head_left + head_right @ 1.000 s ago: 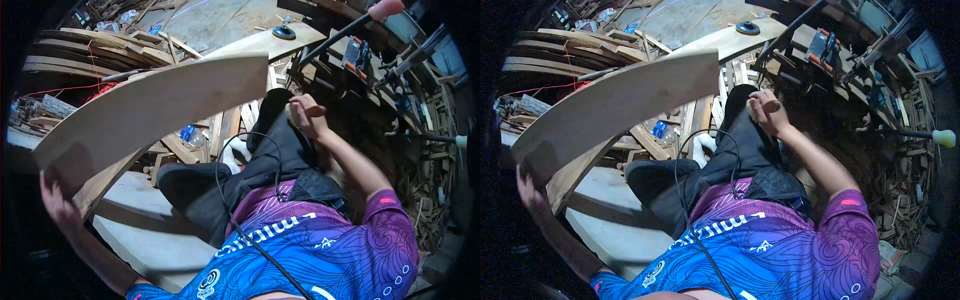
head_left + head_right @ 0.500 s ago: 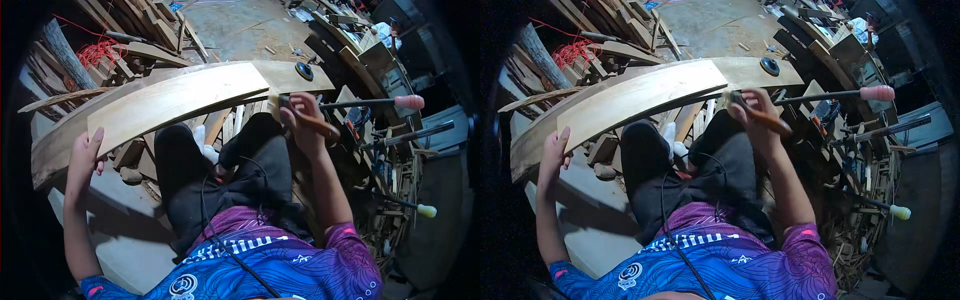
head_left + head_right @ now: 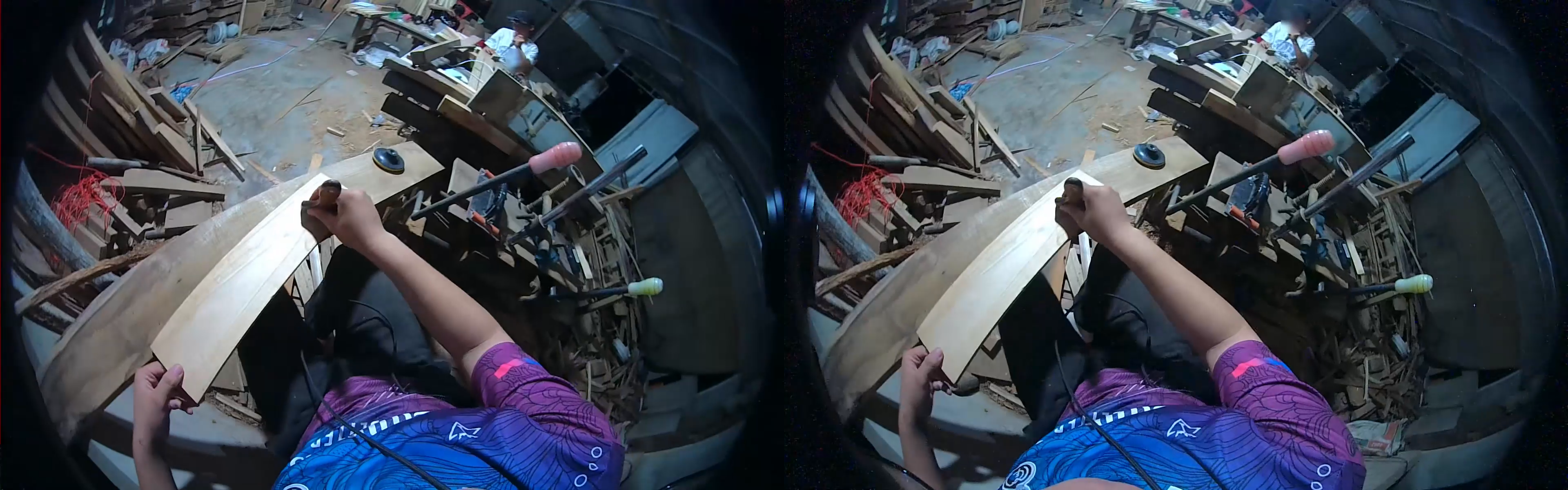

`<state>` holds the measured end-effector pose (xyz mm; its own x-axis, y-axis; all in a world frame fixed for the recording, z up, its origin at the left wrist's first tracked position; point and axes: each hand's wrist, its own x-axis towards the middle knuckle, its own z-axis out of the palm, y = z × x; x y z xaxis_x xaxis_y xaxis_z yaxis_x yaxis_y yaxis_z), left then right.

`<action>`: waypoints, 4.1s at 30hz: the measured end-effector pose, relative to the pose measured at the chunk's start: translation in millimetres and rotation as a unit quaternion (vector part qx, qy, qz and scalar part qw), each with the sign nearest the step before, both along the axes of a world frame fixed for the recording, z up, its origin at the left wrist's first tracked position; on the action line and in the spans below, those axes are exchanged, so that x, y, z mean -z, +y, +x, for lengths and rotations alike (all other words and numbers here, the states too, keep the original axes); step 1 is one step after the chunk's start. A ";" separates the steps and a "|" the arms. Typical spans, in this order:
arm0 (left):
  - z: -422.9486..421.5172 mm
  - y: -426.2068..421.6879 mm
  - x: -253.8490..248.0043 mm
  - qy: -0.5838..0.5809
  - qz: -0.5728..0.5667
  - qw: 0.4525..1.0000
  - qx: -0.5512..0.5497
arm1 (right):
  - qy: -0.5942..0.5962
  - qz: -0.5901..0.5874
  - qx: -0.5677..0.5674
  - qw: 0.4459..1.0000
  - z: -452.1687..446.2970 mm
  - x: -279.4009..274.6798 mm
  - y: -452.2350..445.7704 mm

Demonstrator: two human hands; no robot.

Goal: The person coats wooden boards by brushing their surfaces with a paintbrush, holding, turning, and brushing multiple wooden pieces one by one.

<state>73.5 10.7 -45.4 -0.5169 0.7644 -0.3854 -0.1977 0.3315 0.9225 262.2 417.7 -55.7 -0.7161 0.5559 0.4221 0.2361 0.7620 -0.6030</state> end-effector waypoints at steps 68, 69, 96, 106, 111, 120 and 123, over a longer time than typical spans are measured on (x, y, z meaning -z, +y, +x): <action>6.4 6.3 17.4 -0.024 0.044 0.998 -0.031 | -0.147 0.020 -0.082 0.986 -34.4 -41.3 -137.0; 7.9 7.5 23.1 -0.026 0.079 0.996 -0.043 | -0.124 -0.013 -0.152 0.981 -35.4 -39.2 -160.1; -12.5 -2.0 8.8 -0.055 -0.089 0.995 0.006 | -0.095 -0.246 -0.152 0.953 -43.0 -15.6 -83.0; -3.4 6.0 13.7 -0.136 0.005 0.990 0.030 | -0.052 0.104 -0.061 0.991 -65.9 27.2 -140.5; -5.4 2.8 22.4 -0.103 0.055 0.991 0.067 | -0.038 -0.085 -0.323 0.942 -59.8 -31.0 -202.5; 0.4 14.2 13.7 -0.189 0.055 0.978 0.075 | -0.102 0.061 0.125 0.985 -48.9 -6.2 -51.3; -4.3 11.8 17.2 -0.216 0.061 0.972 0.074 | -0.187 0.072 -0.070 0.977 -61.6 -10.9 -124.3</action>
